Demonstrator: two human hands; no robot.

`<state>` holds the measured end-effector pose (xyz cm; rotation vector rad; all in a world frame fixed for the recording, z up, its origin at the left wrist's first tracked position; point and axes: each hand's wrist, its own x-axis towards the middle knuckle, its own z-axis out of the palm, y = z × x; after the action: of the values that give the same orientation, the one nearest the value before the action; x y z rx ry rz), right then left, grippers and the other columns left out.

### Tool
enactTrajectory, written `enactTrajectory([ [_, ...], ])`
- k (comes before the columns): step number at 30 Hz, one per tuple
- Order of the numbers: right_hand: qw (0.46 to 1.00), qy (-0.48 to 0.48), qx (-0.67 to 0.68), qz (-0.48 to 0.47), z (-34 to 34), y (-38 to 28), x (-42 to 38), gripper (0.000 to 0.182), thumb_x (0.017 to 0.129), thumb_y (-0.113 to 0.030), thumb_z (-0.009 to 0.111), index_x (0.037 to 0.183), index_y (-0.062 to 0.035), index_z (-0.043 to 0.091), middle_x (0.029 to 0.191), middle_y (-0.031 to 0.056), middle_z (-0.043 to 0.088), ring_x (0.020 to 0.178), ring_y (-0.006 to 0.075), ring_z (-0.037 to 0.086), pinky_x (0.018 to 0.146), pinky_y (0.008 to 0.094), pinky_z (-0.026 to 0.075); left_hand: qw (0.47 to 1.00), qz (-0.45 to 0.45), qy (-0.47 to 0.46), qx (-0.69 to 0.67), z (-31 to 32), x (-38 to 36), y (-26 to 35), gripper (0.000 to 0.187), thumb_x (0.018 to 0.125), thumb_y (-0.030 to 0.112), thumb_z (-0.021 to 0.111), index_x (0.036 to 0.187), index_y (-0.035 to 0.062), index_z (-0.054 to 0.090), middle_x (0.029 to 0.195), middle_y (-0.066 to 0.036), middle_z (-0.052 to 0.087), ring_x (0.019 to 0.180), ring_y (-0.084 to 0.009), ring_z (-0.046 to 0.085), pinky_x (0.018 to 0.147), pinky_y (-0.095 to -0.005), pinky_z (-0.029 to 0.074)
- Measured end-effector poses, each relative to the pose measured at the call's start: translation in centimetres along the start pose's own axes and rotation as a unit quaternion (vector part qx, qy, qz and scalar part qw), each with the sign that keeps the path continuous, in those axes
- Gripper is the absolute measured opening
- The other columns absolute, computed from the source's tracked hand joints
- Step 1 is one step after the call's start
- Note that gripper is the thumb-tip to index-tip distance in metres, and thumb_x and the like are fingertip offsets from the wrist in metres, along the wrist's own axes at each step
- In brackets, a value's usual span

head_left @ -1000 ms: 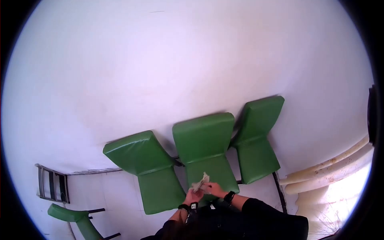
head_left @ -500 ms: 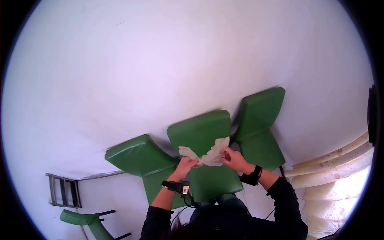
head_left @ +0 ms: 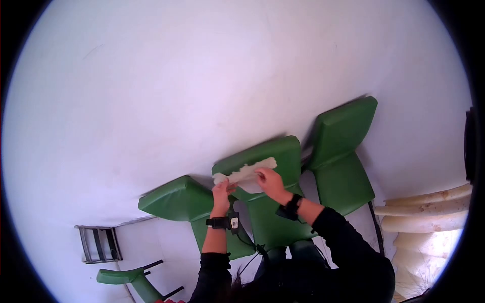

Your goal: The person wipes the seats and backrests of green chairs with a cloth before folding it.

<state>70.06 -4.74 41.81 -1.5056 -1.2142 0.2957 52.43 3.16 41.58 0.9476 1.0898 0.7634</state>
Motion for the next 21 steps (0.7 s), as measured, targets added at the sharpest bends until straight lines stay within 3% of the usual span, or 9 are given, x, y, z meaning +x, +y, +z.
enactTrajectory([
  [5,0.988,-0.072,-0.098,-0.091,5.4,-0.1,3.5,0.016,0.069,-0.006,0.053,0.085,-0.0049,0.056,0.074,0.0108,0.051,0.073,0.0259,0.051,0.064,0.0361,0.041,0.974,0.108,0.065,0.188,-1.6,3.7,-1.6,0.030,0.079,0.018,0.054,0.104,-0.0001,0.051,0.102,-0.015,0.054,0.096,-0.0250,0.052,0.079,-0.0351,0.042],
  [7,0.961,-0.101,-0.207,-0.154,6.7,1.3,4.4,0.014,0.067,-0.007,0.051,0.079,-0.0033,0.055,0.079,0.0097,0.048,0.082,0.0256,0.047,0.070,0.0337,0.041,0.786,0.357,0.071,0.500,-1.8,5.0,-3.3,0.041,0.076,0.018,0.055,0.113,0.0028,0.045,0.119,-0.019,0.040,0.113,-0.0334,0.037,0.094,-0.0439,0.028],
  [8,0.950,-0.135,-0.232,-0.161,6.7,1.9,4.6,0.016,0.067,-0.009,0.050,0.080,-0.0019,0.054,0.080,0.0089,0.046,0.083,0.0234,0.045,0.072,0.0322,0.040,0.785,0.274,0.024,0.554,-2.1,5.3,-3.9,0.049,0.075,0.022,0.055,0.118,0.0048,0.041,0.131,-0.018,0.025,0.123,-0.0377,0.018,0.097,-0.0544,0.012],
  [9,0.948,-0.142,-0.231,-0.164,6.8,2.5,4.7,0.016,0.067,-0.009,0.050,0.080,-0.0019,0.054,0.080,0.0089,0.046,0.083,0.0234,0.045,0.072,0.0322,0.040,0.788,0.270,0.029,0.552,-1.7,5.2,-3.6,0.049,0.075,0.022,0.055,0.118,0.0048,0.041,0.131,-0.018,0.025,0.123,-0.0377,0.018,0.097,-0.0544,0.012],
  [11,0.945,-0.166,-0.247,-0.136,6.7,4.4,4.9,0.022,0.067,-0.010,0.050,0.088,-0.0036,0.056,0.086,0.0108,0.048,0.089,0.0256,0.046,0.075,0.0362,0.038,0.688,0.246,0.024,0.682,0.2,4.8,-2.4,0.051,0.077,0.027,0.051,0.123,0.0076,0.038,0.134,-0.015,0.023,0.127,-0.0347,0.012,0.095,-0.0609,0.006],
  [14,0.963,-0.140,-0.183,-0.136,6.0,6.5,4.8,0.018,0.073,-0.012,0.049,0.086,-0.0027,0.056,0.092,0.0138,0.050,0.094,0.0286,0.045,0.080,0.0358,0.038,0.684,0.225,-0.014,0.694,1.9,5.4,-2.6,0.053,0.076,0.029,0.050,0.124,0.0100,0.038,0.136,-0.012,0.021,0.128,-0.0341,0.008,0.091,-0.0658,0.003],
  [17,0.974,-0.127,-0.159,-0.102,4.5,9.2,4.8,0.021,0.075,-0.011,0.048,0.094,-0.0038,0.056,0.106,0.0159,0.048,0.103,0.0316,0.042,0.087,0.0373,0.035,0.641,0.278,0.018,0.715,5.0,6.8,-4.9,0.053,0.076,0.033,0.051,0.122,0.0091,0.039,0.136,-0.013,0.020,0.127,-0.0347,0.011,0.091,-0.0657,0.006],
  [19,0.947,-0.144,-0.258,-0.123,1.3,9.1,5.2,0.027,0.072,-0.012,0.050,0.098,-0.0042,0.054,0.113,0.0180,0.045,0.111,0.0315,0.038,0.096,0.0413,0.030,0.632,0.281,-0.010,0.722,7.8,7.4,-5.5,0.055,0.077,0.035,0.049,0.123,0.0077,0.038,0.137,-0.012,0.020,0.128,-0.0332,0.011,0.093,-0.0638,0.006],
  [21,0.961,-0.127,-0.238,-0.065,-1.5,10.3,5.5,0.029,0.073,-0.009,0.050,0.101,-0.0031,0.053,0.116,0.0174,0.043,0.110,0.0332,0.039,0.094,0.0424,0.031,0.687,0.298,-0.026,0.662,11.1,8.0,-6.0,0.056,0.077,0.034,0.048,0.125,0.0065,0.036,0.136,-0.013,0.022,0.127,-0.0322,0.013,0.096,-0.0606,0.006],
])
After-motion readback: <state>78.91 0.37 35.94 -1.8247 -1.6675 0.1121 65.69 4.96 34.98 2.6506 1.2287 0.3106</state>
